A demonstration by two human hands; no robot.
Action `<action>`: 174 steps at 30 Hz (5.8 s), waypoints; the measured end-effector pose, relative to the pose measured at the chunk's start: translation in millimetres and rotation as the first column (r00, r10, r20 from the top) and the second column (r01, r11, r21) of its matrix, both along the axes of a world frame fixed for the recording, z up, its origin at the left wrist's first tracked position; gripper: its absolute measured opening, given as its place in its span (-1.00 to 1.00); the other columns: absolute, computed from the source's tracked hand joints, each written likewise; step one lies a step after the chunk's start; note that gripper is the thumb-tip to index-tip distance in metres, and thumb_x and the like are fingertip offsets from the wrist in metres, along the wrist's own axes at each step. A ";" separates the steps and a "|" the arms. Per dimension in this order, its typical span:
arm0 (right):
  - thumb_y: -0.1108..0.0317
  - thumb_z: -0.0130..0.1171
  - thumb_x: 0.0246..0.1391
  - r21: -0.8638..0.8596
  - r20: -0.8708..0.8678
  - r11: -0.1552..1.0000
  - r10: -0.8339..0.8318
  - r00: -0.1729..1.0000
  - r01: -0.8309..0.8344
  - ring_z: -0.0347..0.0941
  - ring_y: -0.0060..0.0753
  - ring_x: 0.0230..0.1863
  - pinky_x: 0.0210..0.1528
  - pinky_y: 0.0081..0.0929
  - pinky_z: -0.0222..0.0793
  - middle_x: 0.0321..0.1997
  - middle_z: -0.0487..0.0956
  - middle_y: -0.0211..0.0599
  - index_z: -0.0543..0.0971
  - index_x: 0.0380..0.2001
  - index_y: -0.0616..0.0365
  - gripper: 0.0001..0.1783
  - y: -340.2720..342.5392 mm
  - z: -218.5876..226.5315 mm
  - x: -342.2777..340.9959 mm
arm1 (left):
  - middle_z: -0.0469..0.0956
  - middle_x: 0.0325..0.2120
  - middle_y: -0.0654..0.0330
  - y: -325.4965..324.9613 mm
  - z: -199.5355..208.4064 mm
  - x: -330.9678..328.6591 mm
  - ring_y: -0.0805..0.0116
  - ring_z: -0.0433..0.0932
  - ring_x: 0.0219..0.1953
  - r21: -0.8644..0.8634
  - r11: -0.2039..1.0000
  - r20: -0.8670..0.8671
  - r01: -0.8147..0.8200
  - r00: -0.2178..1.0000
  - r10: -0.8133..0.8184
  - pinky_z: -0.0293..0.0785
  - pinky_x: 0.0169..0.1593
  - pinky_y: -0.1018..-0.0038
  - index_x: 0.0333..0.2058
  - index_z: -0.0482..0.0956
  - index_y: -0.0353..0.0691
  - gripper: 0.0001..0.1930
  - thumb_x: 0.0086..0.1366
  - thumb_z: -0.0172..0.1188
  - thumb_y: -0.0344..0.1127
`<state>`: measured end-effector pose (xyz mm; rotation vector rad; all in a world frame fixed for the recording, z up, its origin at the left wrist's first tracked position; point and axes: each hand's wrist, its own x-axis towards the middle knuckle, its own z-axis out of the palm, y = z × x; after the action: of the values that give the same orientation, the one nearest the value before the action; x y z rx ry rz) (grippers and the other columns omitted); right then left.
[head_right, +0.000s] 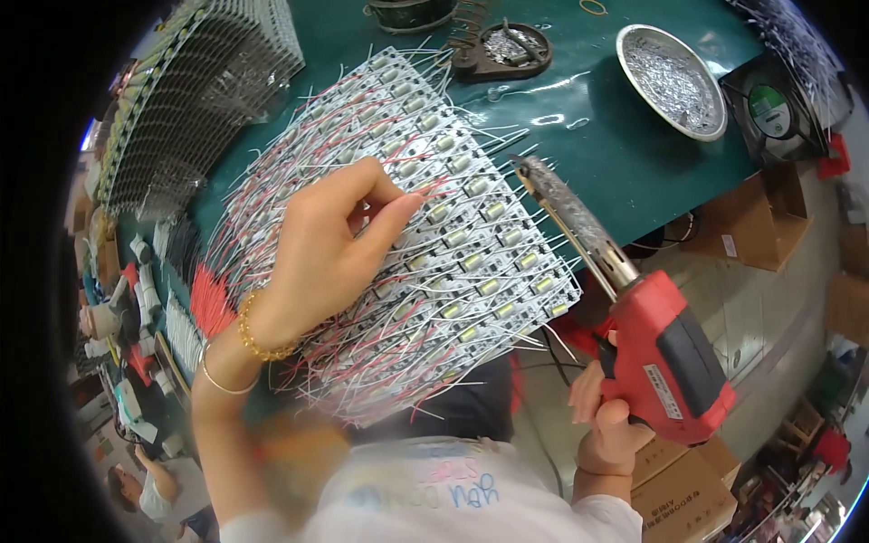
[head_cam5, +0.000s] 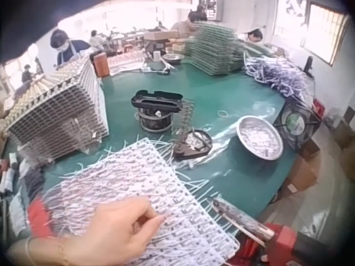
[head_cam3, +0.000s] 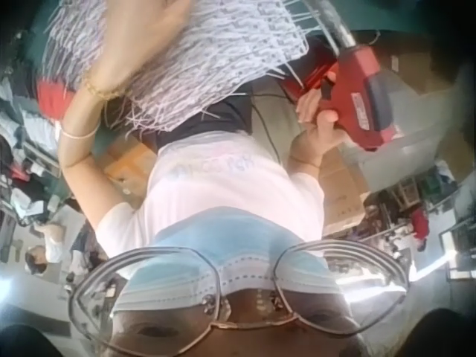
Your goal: The person solders electrical wires onto a panel of circuit boards using a soldering iron, picking up wires from piles and attaching them to the boards.
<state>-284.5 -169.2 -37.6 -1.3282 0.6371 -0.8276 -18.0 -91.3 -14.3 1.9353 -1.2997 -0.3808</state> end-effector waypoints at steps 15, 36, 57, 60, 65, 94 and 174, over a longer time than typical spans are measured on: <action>-0.30 0.07 0.00 0.039 -0.135 0.999 -0.008 0.991 0.013 0.19 -0.61 -0.85 -0.72 -0.64 0.17 -0.84 0.26 -0.53 0.20 0.05 0.48 -0.04 -11.0 11.9 -3.4 | 0.47 -0.60 0.14 -13.4 -18.8 -14.7 0.21 0.48 -0.62 -0.066 0.997 -0.044 -0.037 0.998 0.034 0.36 -0.55 0.40 -0.46 0.41 -0.26 -0.88 0.16 0.19 -0.42; -0.15 0.00 0.13 0.036 -0.029 0.999 0.032 0.999 -0.031 0.21 -0.60 -0.84 -0.71 -0.64 0.18 -0.82 0.26 -0.55 0.13 0.10 0.43 -0.18 -21.0 3.2 -4.4 | 0.52 -0.58 0.13 -18.1 -21.2 -20.0 0.27 0.51 -0.63 -0.083 0.996 -0.356 -0.014 0.934 -0.016 0.36 -0.54 0.45 -0.33 0.44 -0.29 -0.94 0.25 0.11 -0.44; -0.28 0.14 -0.04 0.081 -0.256 0.995 0.079 0.963 -0.060 0.18 -0.61 -0.85 -0.76 -0.67 0.13 -0.84 0.28 -0.48 0.28 -0.11 0.51 -0.10 -19.4 13.4 -15.1 | 0.38 -0.48 0.20 -9.2 -30.1 -19.4 0.31 0.41 -0.67 -0.092 0.996 0.036 -0.021 0.999 0.024 0.29 -0.64 0.45 -0.49 0.39 -0.25 -0.87 0.09 0.20 -0.48; -0.27 0.17 -0.07 0.085 -0.229 0.996 0.024 0.973 -0.005 0.17 -0.61 -0.86 -0.78 -0.67 0.10 -0.84 0.29 -0.45 0.30 -0.17 0.55 -0.10 -17.9 10.9 -12.1 | 0.38 -0.48 0.20 -9.7 -32.8 -21.2 0.33 0.40 -0.68 -0.103 0.994 0.089 -0.018 0.996 0.027 0.27 -0.65 0.47 -0.50 0.38 -0.24 -0.85 0.08 0.21 -0.48; -0.25 0.18 -0.07 0.093 -0.230 0.996 0.025 0.973 -0.003 0.16 -0.61 -0.86 -0.78 -0.67 0.10 -0.85 0.29 -0.45 0.31 -0.18 0.55 -0.12 -18.2 14.6 -8.8 | 0.39 -0.46 0.21 -10.0 -34.9 -23.9 0.34 0.39 -0.71 -0.117 0.993 0.218 -0.021 0.975 0.046 0.27 -0.69 0.46 -0.49 0.36 -0.25 -0.84 0.08 0.21 -0.47; -0.23 0.17 -0.05 0.063 -0.193 0.997 -0.036 0.981 0.049 0.16 -0.64 -0.86 -0.76 -0.66 0.14 -0.85 0.27 -0.50 0.30 -0.12 0.56 -0.11 -15.1 6.7 -12.4 | 0.40 -0.45 0.20 -11.0 -36.8 -26.3 0.33 0.40 -0.73 -0.112 0.994 0.262 -0.012 0.964 0.041 0.26 -0.71 0.44 -0.50 0.36 -0.25 -0.85 0.07 0.20 -0.46; -0.29 0.15 -0.06 0.080 -0.142 0.981 -0.163 0.976 0.176 0.15 -0.61 -0.85 -0.68 -0.60 0.20 -0.86 0.28 -0.50 0.25 -0.02 0.40 -0.09 6.7 21.1 -52.4 | 0.39 -0.54 0.06 -20.1 -21.3 -56.6 0.06 0.43 -0.60 -0.012 0.992 0.056 0.122 0.991 -0.121 0.34 -0.56 0.30 -0.45 0.35 -0.29 -0.88 0.18 0.13 -0.47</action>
<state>-336.9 -162.5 -16.5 -1.2657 0.8952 -0.8403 -74.7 -111.3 -35.5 1.8701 -1.4567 -0.3791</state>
